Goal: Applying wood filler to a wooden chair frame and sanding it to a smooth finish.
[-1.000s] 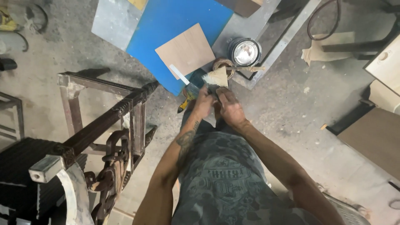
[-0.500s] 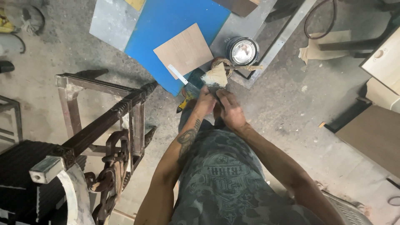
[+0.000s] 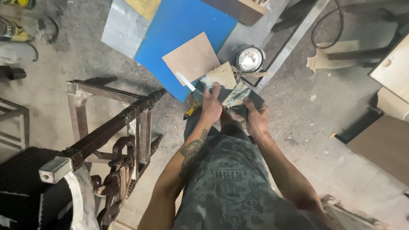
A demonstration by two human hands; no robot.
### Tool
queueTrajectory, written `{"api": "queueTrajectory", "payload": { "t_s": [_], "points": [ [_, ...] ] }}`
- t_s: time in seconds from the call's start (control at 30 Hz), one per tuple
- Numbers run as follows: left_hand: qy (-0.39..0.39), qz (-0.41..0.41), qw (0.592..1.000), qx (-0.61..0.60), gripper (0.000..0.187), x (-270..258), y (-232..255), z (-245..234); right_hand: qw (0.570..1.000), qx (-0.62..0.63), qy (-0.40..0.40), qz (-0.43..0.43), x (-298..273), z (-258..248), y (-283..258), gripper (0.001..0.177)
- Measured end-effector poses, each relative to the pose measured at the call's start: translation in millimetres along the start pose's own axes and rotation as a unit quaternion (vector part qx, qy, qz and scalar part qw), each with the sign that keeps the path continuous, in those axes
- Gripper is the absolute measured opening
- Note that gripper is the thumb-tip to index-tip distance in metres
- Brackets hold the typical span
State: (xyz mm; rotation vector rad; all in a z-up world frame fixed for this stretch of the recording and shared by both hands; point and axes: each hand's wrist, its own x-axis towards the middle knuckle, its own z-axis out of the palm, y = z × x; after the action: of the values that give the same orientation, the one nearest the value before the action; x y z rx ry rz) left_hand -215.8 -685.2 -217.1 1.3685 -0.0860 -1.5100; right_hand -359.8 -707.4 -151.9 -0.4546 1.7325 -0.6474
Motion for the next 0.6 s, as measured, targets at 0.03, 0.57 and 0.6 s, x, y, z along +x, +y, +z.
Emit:
{"api": "queueTrajectory", "payload": {
  "t_s": [0.03,0.57,0.6],
  "points": [
    [0.026,-0.014,1.000,0.011,0.057,9.7,-11.8,-2.1,0.997,0.081,-0.005,0.004,-8.2,4.2,-6.0,0.019],
    [-0.195,0.159,0.926,0.283,0.055,-16.5,28.1,6.8,0.988,0.070,-0.065,-0.121,5.8,-4.8,-15.2,0.023],
    [-0.193,0.158,0.926,0.282,0.055,-17.3,28.1,4.6,0.988,0.068,-0.066,-0.121,5.4,-10.1,-25.1,0.023]
  ]
}}
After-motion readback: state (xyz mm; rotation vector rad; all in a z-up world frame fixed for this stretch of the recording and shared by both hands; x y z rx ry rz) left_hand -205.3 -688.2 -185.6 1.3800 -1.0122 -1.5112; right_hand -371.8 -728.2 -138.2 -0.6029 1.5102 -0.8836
